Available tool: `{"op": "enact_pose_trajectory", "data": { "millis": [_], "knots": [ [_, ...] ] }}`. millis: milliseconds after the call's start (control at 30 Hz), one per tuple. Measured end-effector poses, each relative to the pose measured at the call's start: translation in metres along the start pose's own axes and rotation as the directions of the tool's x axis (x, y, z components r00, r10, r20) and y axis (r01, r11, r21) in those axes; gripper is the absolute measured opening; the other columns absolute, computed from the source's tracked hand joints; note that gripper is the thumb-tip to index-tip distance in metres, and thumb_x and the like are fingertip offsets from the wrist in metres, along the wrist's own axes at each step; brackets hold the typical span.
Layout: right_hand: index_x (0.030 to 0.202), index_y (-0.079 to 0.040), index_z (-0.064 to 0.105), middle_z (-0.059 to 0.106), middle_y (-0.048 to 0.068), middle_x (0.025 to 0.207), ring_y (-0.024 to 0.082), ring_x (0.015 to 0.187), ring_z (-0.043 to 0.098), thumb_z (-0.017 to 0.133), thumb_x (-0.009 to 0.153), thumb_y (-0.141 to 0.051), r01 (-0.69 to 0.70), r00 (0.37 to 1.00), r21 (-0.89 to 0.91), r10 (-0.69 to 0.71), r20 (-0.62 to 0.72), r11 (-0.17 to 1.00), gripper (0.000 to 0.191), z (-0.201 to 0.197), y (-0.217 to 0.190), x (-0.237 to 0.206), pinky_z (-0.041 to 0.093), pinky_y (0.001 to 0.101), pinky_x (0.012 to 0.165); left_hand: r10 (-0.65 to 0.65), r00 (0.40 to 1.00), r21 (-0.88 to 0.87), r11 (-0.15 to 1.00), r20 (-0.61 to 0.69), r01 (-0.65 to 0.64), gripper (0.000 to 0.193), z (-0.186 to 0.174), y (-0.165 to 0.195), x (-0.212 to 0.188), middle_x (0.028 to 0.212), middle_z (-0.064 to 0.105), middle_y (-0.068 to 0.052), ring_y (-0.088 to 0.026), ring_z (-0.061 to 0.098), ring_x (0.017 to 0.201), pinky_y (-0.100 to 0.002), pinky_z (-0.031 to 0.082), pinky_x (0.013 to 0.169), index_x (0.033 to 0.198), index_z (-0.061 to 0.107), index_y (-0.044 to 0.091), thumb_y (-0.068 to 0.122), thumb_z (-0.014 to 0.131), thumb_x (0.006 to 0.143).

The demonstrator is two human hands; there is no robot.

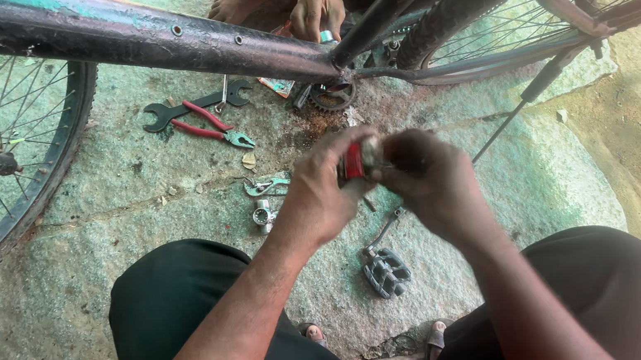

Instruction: The person sits on the ground beside an upside-down bicycle and services the bottom bracket area. They press small bearing balls into a metal cup, fit the cup assembly, tap a component into the frame with a hammer, apply grease from a container, and wipe the frame with a cloth.

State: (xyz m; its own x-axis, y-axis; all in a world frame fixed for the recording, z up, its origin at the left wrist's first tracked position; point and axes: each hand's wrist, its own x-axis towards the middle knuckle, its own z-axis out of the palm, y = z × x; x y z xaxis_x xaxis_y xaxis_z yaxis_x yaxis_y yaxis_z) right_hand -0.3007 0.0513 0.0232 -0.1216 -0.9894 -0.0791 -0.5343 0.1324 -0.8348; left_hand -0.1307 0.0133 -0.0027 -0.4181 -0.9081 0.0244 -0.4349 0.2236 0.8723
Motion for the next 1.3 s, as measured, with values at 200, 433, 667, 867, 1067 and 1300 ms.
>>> {"op": "enact_pose_trajectory", "data": {
  "millis": [200,433,667,867,1067,1300],
  "knots": [
    [0.104,-0.004,0.078,0.073,0.007,0.099,0.021,0.075,0.072,0.073,0.092,-0.019,0.106,0.994,-0.047,-0.105,0.02,0.993,0.019,-0.002,0.006,0.0,0.061,0.0327,0.063,0.191,0.981,-0.062,0.98,-0.017,-0.191,0.072,0.002,-0.002,-0.001,0.136,0.061,-0.016,-0.029,0.065,0.123,-0.038,0.063,0.097,0.15,0.045,0.018,0.01,0.079,0.087],
    [0.119,-0.005,0.074,0.074,0.014,0.104,0.022,0.082,0.068,0.066,0.1,-0.022,-0.012,0.994,0.172,0.029,-0.101,0.985,0.026,-0.012,0.007,0.002,0.058,0.0324,0.064,0.07,0.997,-0.142,0.987,-0.034,-0.074,0.036,-0.002,0.003,0.004,0.114,0.075,-0.006,-0.017,0.078,0.099,-0.031,0.07,0.087,0.124,0.065,0.016,0.029,0.078,0.094],
    [0.126,-0.002,0.07,0.075,0.017,0.106,0.02,0.08,0.072,0.063,0.097,-0.021,-0.214,0.973,0.708,0.213,0.092,0.673,0.035,-0.006,-0.004,-0.002,0.063,0.0338,0.071,0.098,0.976,-0.15,0.98,-0.194,-0.128,0.034,-0.001,0.004,0.003,0.101,0.074,-0.002,-0.012,0.076,0.091,-0.03,0.067,0.078,0.115,0.07,0.013,0.041,0.072,0.096],
    [0.12,0.001,0.072,0.078,0.016,0.107,0.019,0.085,0.076,0.073,0.091,-0.013,-0.126,0.991,0.554,0.125,0.039,0.823,0.032,0.004,0.004,-0.004,0.066,0.0314,0.076,-0.082,0.991,-0.106,0.992,-0.106,0.071,0.031,0.004,0.003,0.005,0.096,0.074,-0.004,-0.013,0.077,0.089,-0.031,0.066,0.078,0.111,0.071,0.011,0.037,0.068,0.096],
    [0.109,0.001,0.072,0.079,0.014,0.091,0.014,0.077,0.078,0.077,0.089,-0.015,-0.097,0.991,0.463,0.13,-0.04,0.881,0.026,0.004,0.004,-0.004,0.063,0.0247,0.066,-0.005,1.0,-0.17,0.985,-0.02,0.002,0.062,0.003,0.004,0.0,0.132,0.061,-0.016,-0.026,0.067,0.118,-0.043,0.06,0.097,0.147,0.044,0.008,0.033,0.069,0.095],
    [0.107,0.0,0.073,0.077,0.011,0.081,0.014,0.064,0.07,0.079,0.09,-0.019,-0.131,0.98,0.317,0.17,-0.098,0.939,0.026,0.004,-0.003,-0.006,0.048,0.0239,0.046,0.018,0.992,0.038,0.999,0.128,-0.023,0.062,-0.008,0.006,-0.002,0.156,0.045,-0.019,-0.035,0.049,0.138,-0.052,0.045,0.107,0.152,0.047,0.016,0.024,0.073,0.097]
  ]
}}
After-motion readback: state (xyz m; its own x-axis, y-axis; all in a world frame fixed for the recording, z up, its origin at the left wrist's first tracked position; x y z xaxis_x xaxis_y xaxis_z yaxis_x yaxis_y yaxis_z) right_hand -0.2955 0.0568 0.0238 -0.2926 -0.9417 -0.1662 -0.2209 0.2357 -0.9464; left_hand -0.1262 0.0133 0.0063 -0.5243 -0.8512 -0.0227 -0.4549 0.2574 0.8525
